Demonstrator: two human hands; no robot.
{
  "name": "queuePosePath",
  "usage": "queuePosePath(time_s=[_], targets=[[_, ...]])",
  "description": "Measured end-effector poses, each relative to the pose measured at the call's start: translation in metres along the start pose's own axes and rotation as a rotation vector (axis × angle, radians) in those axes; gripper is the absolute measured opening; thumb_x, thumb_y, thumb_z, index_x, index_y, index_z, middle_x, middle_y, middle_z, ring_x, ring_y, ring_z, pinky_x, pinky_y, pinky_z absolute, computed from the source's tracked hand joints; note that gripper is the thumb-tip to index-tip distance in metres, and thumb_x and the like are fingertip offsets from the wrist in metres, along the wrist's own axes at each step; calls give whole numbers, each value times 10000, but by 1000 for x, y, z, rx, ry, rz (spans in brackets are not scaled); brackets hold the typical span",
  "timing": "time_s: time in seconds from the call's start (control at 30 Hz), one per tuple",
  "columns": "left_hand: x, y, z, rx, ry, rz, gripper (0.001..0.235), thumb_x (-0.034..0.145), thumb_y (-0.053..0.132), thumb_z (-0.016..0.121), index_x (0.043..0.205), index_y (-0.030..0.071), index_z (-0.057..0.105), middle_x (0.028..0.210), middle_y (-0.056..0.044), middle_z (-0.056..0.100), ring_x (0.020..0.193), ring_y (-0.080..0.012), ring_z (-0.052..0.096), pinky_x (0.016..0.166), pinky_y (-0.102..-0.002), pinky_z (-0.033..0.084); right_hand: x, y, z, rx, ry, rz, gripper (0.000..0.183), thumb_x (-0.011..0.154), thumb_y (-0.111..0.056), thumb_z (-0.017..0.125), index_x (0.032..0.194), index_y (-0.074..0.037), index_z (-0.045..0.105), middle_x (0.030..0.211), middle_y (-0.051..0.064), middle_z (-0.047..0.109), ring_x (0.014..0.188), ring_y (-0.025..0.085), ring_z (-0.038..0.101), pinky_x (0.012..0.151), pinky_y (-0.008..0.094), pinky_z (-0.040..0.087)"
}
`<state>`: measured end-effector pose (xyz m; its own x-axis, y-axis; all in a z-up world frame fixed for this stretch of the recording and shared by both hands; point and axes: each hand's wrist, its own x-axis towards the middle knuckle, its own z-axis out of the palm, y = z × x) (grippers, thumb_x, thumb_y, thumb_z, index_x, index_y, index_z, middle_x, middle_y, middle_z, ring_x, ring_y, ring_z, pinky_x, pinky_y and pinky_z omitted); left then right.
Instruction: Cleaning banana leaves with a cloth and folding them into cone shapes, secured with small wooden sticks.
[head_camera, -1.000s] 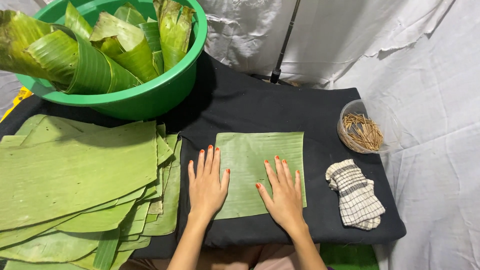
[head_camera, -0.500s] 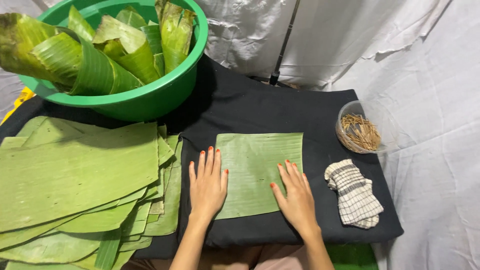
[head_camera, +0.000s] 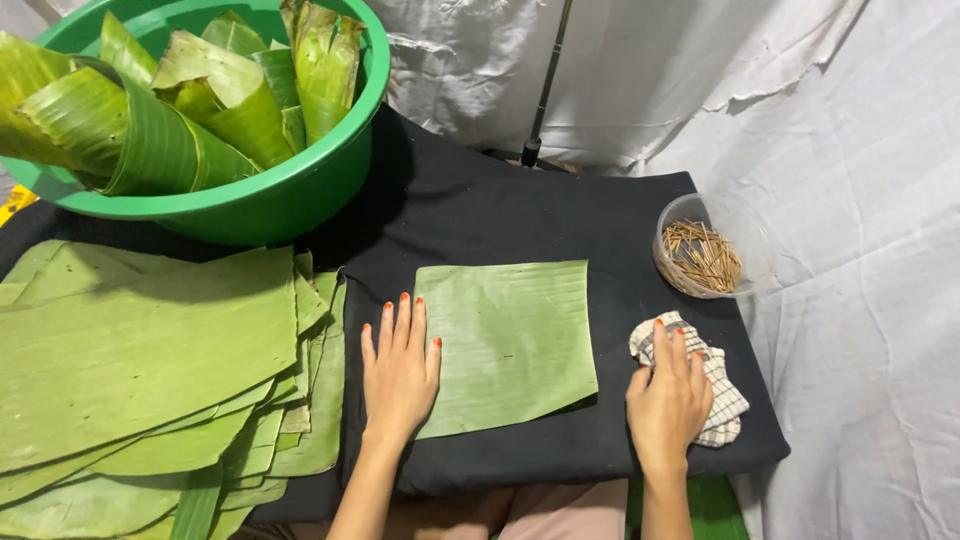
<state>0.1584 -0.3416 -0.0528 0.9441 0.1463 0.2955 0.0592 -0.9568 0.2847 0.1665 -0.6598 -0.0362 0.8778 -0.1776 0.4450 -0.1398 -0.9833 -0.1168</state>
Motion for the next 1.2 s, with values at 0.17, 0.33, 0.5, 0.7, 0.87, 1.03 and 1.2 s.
queuePosePath(time_s=[0.17, 0.33, 0.5, 0.7, 0.87, 1.03, 1.2], targets=[[0, -1, 1, -6, 4, 3, 618, 1007, 385, 449, 1535, 65, 418, 1610, -118, 409, 1507, -312, 320, 1199, -546, 197, 27, -30, -56, 195, 57, -82, 511, 791, 74, 655, 1287, -30, 719, 1294, 147, 724, 1078, 316, 699, 887, 405, 534], [1, -1, 1, -13, 11, 8, 614, 1014, 386, 446, 1527, 48, 427, 1604, -134, 414, 1513, -314, 309, 1200, -555, 190, 17, -101, -91, 349, 12, -218, 595, 791, 80, 681, 1343, -144, 662, 1143, 110, 758, 885, 275, 717, 829, 422, 577], [0, -7, 6, -14, -17, 28, 615, 967, 250, 473, 1537, 38, 386, 1622, -130, 376, 1514, -316, 289, 1201, -551, 181, -30, -167, -43, 664, -177, -572, 488, 790, -16, 660, 1277, -47, 663, 1279, 72, 711, 1125, 255, 663, 963, 383, 462], [1, -6, 4, -29, 18, 37, 649, 907, 196, 500, 1526, 28, 402, 1612, -141, 394, 1507, -328, 308, 1196, -552, 196, -34, -170, -18, 496, -249, -588, 585, 845, -155, 680, 1419, -133, 566, 1476, 121, 544, 1395, 360, 459, 1163, 676, 203], [1, -2, -2, -16, 25, 17, 591, 986, 301, 481, 1511, 34, 431, 1594, -140, 421, 1499, -322, 327, 1186, -544, 213, 8, -140, -33, 455, -289, -463, 577, 826, -49, 611, 1390, -165, 573, 1443, 195, 551, 1226, 423, 579, 945, 536, 466], [2, -2, -3, -28, 23, 8, 588, 978, 288, 491, 1503, 28, 444, 1584, -143, 434, 1493, -326, 333, 1188, -541, 215, 31, -156, -112, 590, 42, -326, 517, 842, 82, 659, 1339, -59, 652, 1383, 177, 655, 1238, 307, 665, 981, 369, 544], [0, -11, 8, 4, -69, 51, 728, 874, 245, 532, 1551, 41, 354, 1647, -160, 299, 1523, -347, 230, 1206, -567, 142, -3, -189, -96, 795, -78, -615, 679, 699, 121, 650, 1352, -62, 631, 1379, 96, 671, 1224, 243, 686, 1099, 379, 502]])
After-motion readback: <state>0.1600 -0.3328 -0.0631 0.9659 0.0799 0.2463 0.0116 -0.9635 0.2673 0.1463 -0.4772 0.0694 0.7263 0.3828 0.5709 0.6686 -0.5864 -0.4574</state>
